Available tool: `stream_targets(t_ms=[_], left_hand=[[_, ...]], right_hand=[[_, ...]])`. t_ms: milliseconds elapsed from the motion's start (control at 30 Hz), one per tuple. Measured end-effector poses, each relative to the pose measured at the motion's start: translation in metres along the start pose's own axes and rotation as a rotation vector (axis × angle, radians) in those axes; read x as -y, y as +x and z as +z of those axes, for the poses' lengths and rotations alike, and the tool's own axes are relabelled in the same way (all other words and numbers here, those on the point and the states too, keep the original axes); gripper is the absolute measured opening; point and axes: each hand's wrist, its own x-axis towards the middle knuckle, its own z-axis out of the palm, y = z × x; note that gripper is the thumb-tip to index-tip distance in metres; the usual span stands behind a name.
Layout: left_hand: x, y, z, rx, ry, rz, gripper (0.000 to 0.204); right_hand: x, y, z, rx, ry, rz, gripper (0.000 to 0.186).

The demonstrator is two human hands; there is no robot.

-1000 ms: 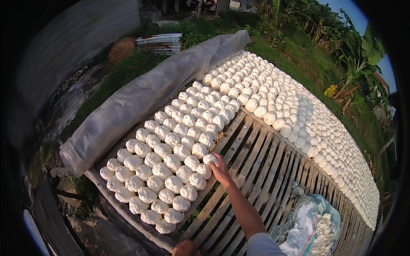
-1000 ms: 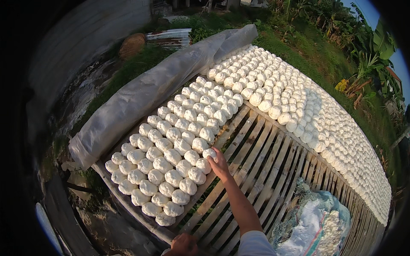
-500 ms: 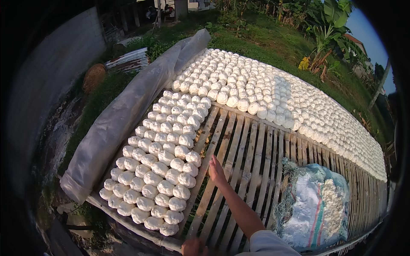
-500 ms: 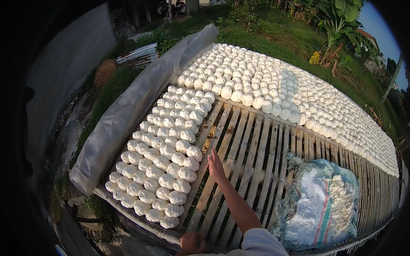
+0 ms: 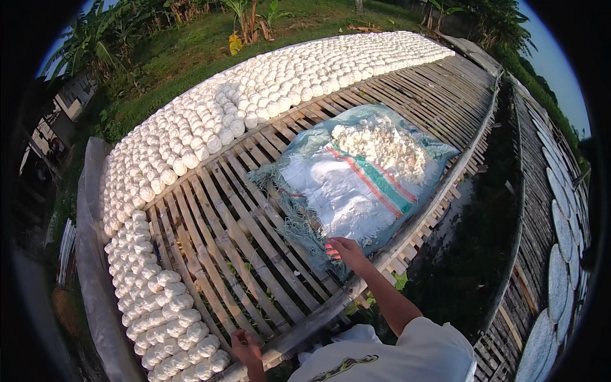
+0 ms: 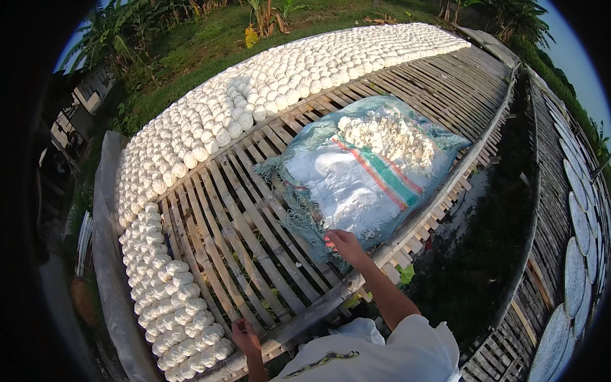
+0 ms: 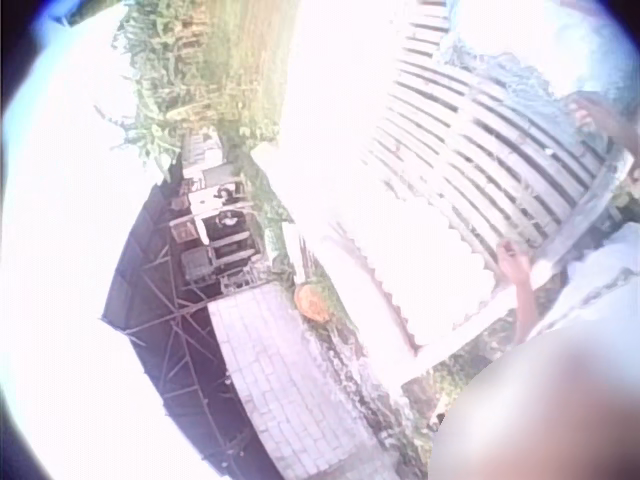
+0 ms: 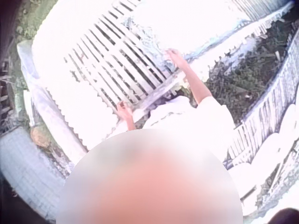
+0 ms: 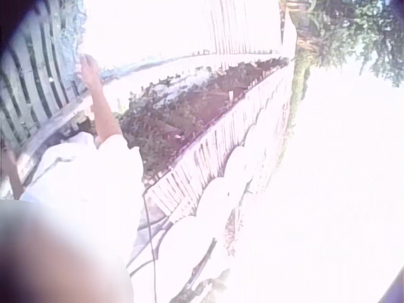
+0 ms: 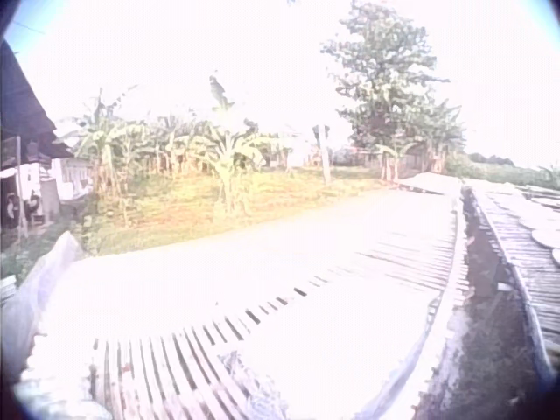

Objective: The person repeatedly scoops white dough from a sack, rolls it into a ball between their hands, and places it on a bamboo drying rack. The process is continuous and repetitive, with the person working outdoors.

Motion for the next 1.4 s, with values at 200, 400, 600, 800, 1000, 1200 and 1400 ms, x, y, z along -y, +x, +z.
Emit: stream_targets(t_ms=[200,400,600,800,1000,1200,1400], left_hand=[[-0.087,0.026,0.11,0.29,-0.196,0.089,0.011],[-0.173,-0.022,0.239,0.681,-0.254,0.134,0.013],[-0.187,-0.035,0.285,0.761,-0.235,-0.008,0.013],[-0.182,-0.003,0.302,0.565,-0.168,-0.255,0.024],[-0.211,0.021,0.319,0.516,0.065,-0.235,0.024],[-0.222,0.025,0.332,0.554,-0.169,-0.409,0.026],[-0.214,0.038,0.339,0.555,-0.158,-0.394,0.026]], right_hand=[[0.042,0.011,-0.144,-0.314,-0.017,-0.184,0.041],[0.086,0.096,-0.222,-0.396,-0.292,-0.271,0.041],[0.136,0.252,-0.232,-0.338,-0.794,-0.528,0.043],[0.151,0.408,-0.227,-0.356,-1.289,-0.514,0.064],[0.125,0.511,-0.229,-0.466,-1.707,-0.613,0.071],[0.09,0.505,-0.247,-0.437,-1.811,-0.555,0.035],[0.106,0.428,-0.253,-0.166,-1.733,-0.452,0.036]])
